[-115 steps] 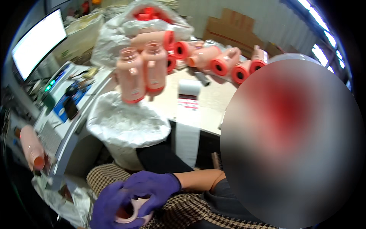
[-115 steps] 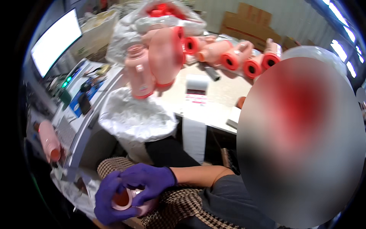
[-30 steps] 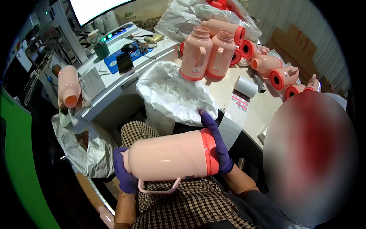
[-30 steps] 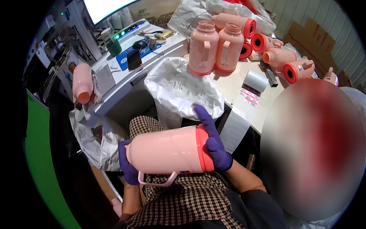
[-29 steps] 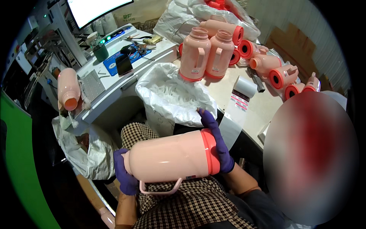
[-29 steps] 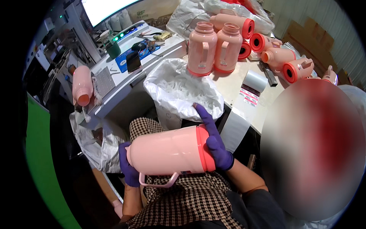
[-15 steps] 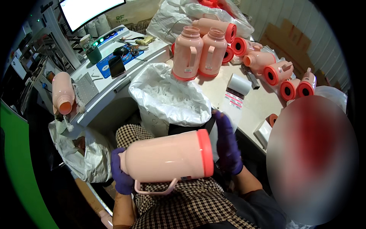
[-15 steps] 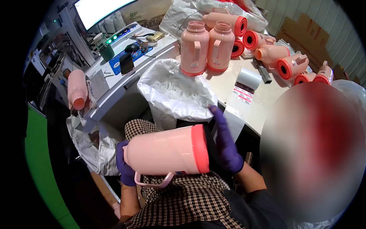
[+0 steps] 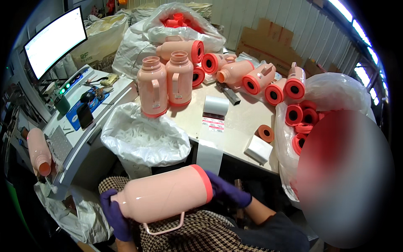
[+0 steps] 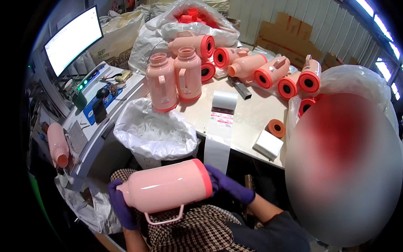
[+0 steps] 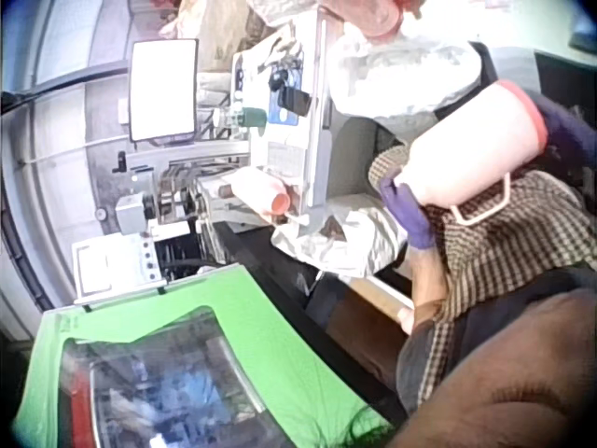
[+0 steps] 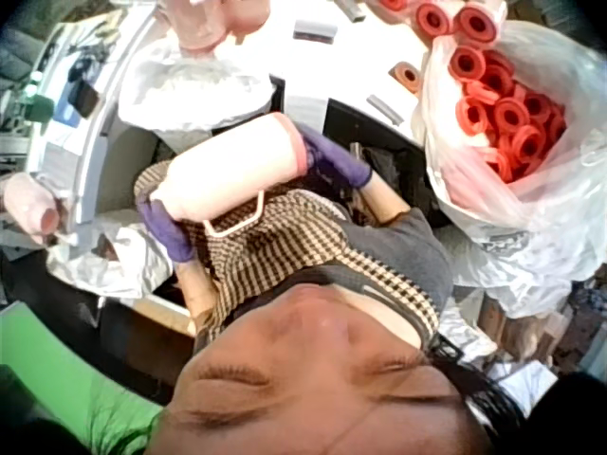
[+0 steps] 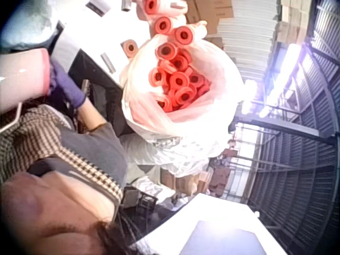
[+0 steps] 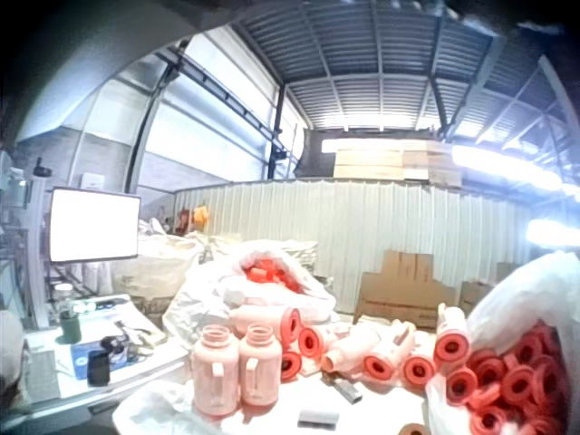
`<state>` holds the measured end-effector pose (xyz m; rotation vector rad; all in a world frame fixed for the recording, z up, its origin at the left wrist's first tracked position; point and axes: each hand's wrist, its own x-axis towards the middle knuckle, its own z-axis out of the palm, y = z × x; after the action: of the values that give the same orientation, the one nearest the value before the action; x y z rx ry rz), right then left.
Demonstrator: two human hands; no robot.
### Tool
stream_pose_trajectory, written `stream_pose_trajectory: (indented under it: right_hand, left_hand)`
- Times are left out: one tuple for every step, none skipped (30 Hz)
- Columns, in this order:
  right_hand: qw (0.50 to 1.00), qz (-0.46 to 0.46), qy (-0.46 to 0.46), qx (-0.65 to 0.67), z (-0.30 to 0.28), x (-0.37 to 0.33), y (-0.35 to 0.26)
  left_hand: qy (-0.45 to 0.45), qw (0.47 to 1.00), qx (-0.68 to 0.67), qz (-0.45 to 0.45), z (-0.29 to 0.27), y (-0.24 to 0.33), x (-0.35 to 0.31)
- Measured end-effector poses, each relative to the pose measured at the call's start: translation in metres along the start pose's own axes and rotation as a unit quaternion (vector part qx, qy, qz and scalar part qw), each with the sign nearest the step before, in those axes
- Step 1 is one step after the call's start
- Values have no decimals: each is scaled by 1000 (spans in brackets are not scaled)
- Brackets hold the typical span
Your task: The person assembles pink plastic containers by inserting a brown filter into the opening, applying a label, and screwing on a red lid. The person repeats this process for multiple containers, placing finished units on the table.
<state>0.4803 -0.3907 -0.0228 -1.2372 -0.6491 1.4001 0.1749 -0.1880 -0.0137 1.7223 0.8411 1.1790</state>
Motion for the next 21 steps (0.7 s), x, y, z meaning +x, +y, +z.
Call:
stream_pose_trajectory:
  right_hand:
    - [1000, -4, -4, -28, 3, -11, 11]
    - [974, -193, 28, -116, 3, -14, 31]
    - [988, -149, 43, -16, 0, -19, 40]
    - [989, -110, 58, 84, -4, -22, 45]
    - [978, -70, 71, 183, -9, -24, 51]
    - [964, -71, 86, 240, -16, -23, 59]
    - [970, -133, 108, 173, -35, -18, 71]
    - [966, -193, 137, 105, -52, -13, 82]
    - [956, -206, 169, 122, -60, -13, 70]
    - [941, -207, 191, 189, -68, -9, 43]
    - [921, -213, 210, 251, -78, -2, 13]
    - [905, -231, 209, 289, -94, 12, -17]
    - [894, -259, 198, 308, -113, 29, -50]
    - [887, -282, 161, 329, -142, 50, -79]
    - [879, -328, 97, 332, -189, 74, -103]
    - [877, -337, 97, 329, -207, 104, -136]
    - [864, -361, 140, 323, -250, 134, -159]
    - [838, -375, 139, 372, -305, 155, -184]
    - [830, -324, 90, 444, -319, 183, -210]
    - [820, -313, 104, 468, -362, 188, -234]
    - [789, -288, 156, 520, -382, 200, -253]
  left_hand:
    - [2, 999, -37, -29, 10, 6, -1]
    - [-42, 997, -52, -32, 22, 10, -3]
    - [-79, 990, -114, 9, 37, 19, -5]
    - [-83, 983, -166, 8, 54, 33, -6]
    - [-83, 975, -205, 23, 62, 38, -4]
    - [-87, 965, -246, 40, 72, 44, -1]
    - [-91, 952, -286, 57, 82, 49, 2]
    - [-95, 951, -276, 99, 86, 42, 6]
    - [-94, 950, -264, 141, 89, 33, 8]
    - [-108, 947, -283, 107, 91, 32, 7]
    - [-126, 943, -301, 72, 92, 33, 6]
    - [-140, 939, -311, 38, 89, 34, 4]
    - [-144, 941, -305, 4, 87, 32, 0]
    - [-146, 943, -297, -30, 82, 29, -5]
    - [-153, 941, -295, -63, 82, 28, -7]
    - [-111, 947, -292, -78, 78, 35, -10]
    - [-104, 956, -263, -74, 72, 27, -14]
    - [-102, 962, -242, -70, 63, 12, -21]
    - [-80, 973, -206, -66, 55, 4, -25]
    - [-64, 978, -193, -53, 59, 17, -24]
    - [-57, 984, -150, -83, 52, 18, -27]
